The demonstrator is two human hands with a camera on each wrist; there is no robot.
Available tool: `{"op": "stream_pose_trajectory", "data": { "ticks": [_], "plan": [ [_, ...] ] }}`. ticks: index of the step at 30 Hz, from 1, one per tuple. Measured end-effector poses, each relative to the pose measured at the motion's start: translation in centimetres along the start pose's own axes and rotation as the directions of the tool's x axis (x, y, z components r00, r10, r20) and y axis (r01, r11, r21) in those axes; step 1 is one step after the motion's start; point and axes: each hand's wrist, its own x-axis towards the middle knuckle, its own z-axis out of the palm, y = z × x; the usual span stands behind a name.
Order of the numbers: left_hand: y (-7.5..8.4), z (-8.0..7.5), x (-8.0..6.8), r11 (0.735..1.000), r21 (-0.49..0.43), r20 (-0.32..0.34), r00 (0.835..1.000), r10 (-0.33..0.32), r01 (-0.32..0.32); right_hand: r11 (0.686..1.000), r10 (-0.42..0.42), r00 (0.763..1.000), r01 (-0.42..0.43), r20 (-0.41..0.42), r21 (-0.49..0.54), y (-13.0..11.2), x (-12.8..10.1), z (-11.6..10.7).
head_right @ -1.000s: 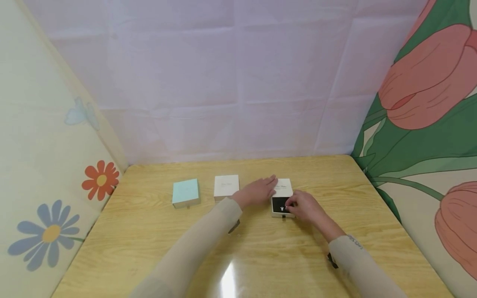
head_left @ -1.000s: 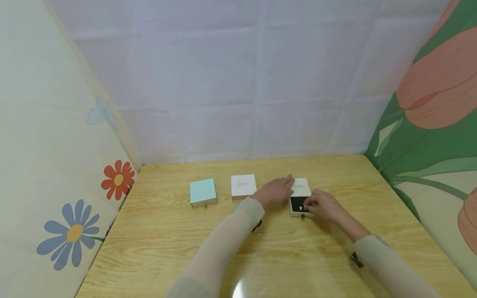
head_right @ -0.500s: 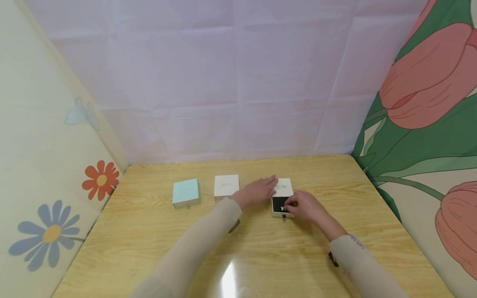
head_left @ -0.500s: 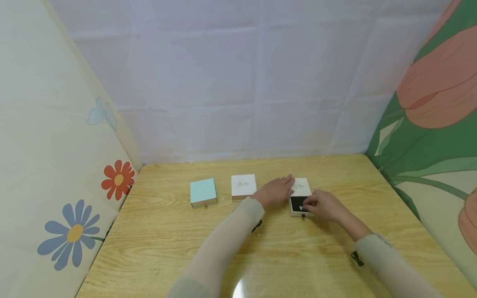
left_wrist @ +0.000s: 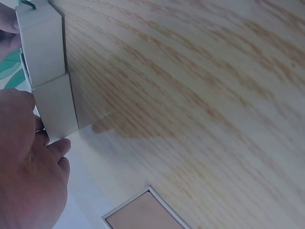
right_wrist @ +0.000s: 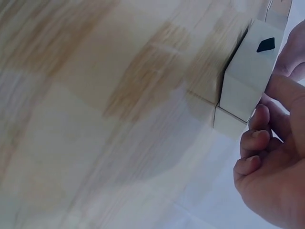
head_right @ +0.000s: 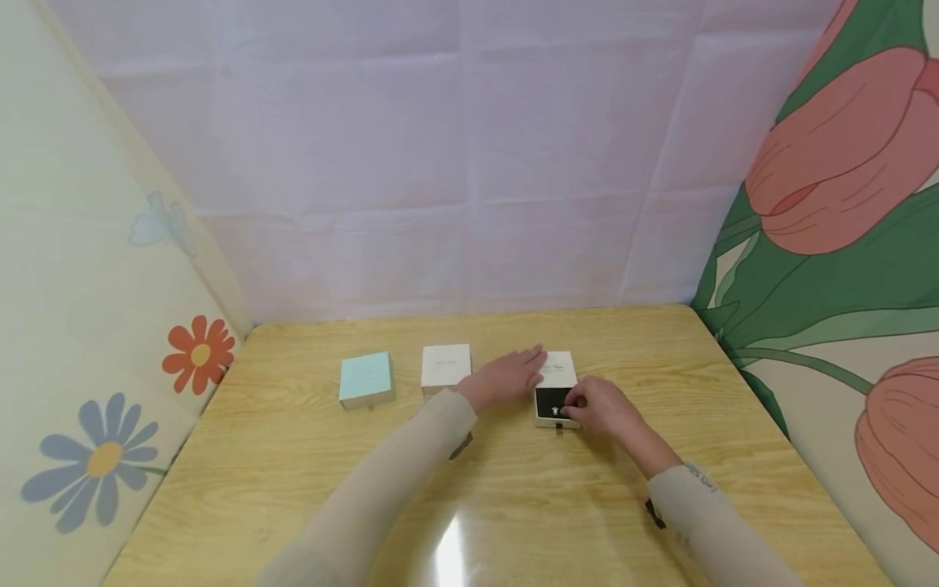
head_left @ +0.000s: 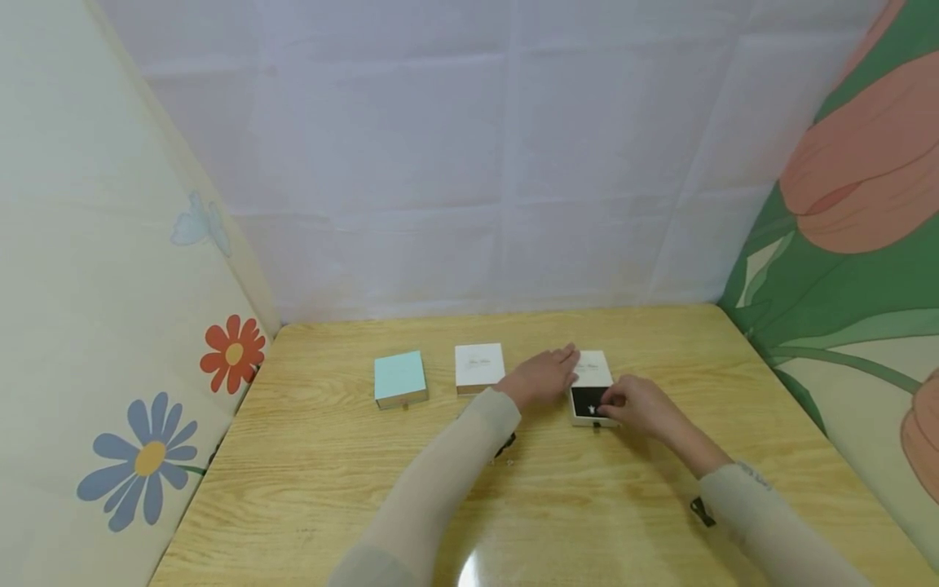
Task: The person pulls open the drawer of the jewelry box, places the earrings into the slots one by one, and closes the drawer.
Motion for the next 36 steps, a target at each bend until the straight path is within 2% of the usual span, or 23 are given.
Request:
{"op": "stream_pose_trajectory", "data": {
  "ticks": [11,19,32,36],
  "plan": [
    [0.0,0.1,-0.1,1.000,0.016,-0.004,1.000,0.012,-0.012,0.997,0.028,0.997,-0.033,0.071,0.066,0.4,0.5,0.1],
    [-0.1,0.3,0.0,1.000,0.016,0.000,1.000,0.005,-0.005,0.999,0.017,0.991,-0.021,0.133,0.031,0.2,1.0,-0.5],
    [-0.4,0.5,0.3,1.000,0.020,0.000,1.000,0.015,-0.015,0.987,-0.120,0.982,0.134,0.145,-0.092,-0.5,1.5,-1.0],
    [-0.4,0.5,0.3,1.000,0.023,-0.006,1.000,0.016,-0.016,0.983,-0.132,0.980,0.149,0.147,-0.111,-0.5,1.3,-1.1]
  ]
}}
